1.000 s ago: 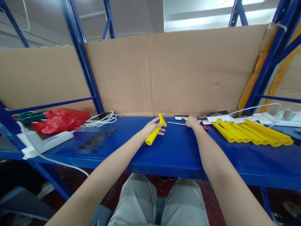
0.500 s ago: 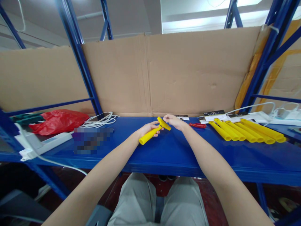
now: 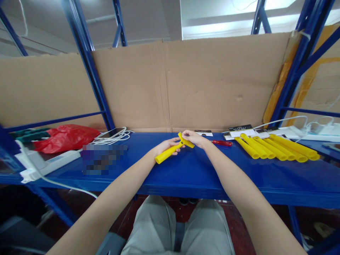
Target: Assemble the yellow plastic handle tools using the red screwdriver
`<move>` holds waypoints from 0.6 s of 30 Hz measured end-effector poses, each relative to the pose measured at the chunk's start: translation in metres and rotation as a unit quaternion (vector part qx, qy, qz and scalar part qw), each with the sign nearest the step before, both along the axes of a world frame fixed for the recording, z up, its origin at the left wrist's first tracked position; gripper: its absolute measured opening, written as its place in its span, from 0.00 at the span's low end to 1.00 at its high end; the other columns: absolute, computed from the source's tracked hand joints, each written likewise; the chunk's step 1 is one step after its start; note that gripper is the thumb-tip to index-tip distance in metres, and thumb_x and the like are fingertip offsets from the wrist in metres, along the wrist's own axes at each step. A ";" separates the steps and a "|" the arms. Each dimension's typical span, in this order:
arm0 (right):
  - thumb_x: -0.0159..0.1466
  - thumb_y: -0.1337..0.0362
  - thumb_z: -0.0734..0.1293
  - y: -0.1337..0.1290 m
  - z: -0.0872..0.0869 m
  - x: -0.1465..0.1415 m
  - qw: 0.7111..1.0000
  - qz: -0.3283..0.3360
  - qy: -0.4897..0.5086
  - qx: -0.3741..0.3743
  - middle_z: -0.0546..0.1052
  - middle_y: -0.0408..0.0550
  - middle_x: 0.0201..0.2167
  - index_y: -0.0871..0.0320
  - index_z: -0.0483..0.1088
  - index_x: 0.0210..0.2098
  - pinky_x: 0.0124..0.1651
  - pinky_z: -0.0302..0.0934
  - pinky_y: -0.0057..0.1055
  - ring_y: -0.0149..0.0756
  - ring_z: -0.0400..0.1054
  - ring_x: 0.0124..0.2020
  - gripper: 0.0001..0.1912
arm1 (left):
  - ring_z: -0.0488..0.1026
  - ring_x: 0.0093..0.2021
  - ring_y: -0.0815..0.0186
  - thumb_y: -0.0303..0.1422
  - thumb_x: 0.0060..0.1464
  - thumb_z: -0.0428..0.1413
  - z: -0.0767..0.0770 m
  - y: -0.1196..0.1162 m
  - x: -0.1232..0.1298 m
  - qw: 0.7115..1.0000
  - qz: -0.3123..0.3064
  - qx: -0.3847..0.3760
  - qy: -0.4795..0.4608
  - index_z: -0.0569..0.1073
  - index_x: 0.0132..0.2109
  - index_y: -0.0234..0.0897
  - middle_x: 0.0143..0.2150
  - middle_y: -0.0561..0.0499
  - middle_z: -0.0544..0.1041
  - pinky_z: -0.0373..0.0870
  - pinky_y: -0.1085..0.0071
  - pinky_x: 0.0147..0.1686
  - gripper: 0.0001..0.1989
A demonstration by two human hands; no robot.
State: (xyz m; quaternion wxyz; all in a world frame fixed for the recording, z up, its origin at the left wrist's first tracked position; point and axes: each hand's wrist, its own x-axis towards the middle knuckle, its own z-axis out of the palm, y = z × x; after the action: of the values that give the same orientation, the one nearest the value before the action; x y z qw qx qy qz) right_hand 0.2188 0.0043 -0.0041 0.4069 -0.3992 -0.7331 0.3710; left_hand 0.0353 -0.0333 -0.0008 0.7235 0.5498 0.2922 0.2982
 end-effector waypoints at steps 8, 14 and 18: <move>0.56 0.62 0.67 -0.001 -0.003 -0.002 1.000 -0.013 0.005 -0.010 0.70 0.42 0.27 0.56 0.65 0.29 0.37 0.59 0.28 0.31 0.63 0.30 0.06 | 0.69 0.23 0.72 0.22 0.55 0.50 -0.003 0.004 -0.001 1.000 -0.017 0.004 -0.012 0.58 0.59 0.34 0.34 0.48 0.73 0.66 0.77 0.22 0.24; 0.54 0.60 0.68 0.002 -0.005 0.000 0.997 0.007 0.056 -0.049 0.67 0.41 0.25 0.55 0.63 0.28 0.32 0.57 0.27 0.30 0.61 0.27 0.09 | 0.66 0.20 0.74 0.22 0.56 0.48 -0.002 0.002 -0.002 0.999 -0.022 0.002 -0.027 0.58 0.59 0.34 0.33 0.49 0.73 0.64 0.77 0.21 0.24; 0.54 0.61 0.67 0.002 -0.005 0.001 0.998 0.003 0.046 -0.050 0.67 0.41 0.26 0.56 0.63 0.29 0.32 0.57 0.26 0.30 0.61 0.28 0.08 | 0.66 0.20 0.74 0.21 0.56 0.47 -0.001 0.001 -0.001 0.999 -0.020 -0.003 -0.025 0.57 0.59 0.34 0.32 0.48 0.72 0.64 0.77 0.20 0.23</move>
State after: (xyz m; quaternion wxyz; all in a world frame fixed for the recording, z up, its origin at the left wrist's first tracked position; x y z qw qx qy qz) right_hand 0.2195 0.0067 -0.0092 0.4180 -0.3993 -0.6956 0.4265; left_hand 0.0346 -0.0324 -0.0019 0.7379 0.5456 0.2638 0.2971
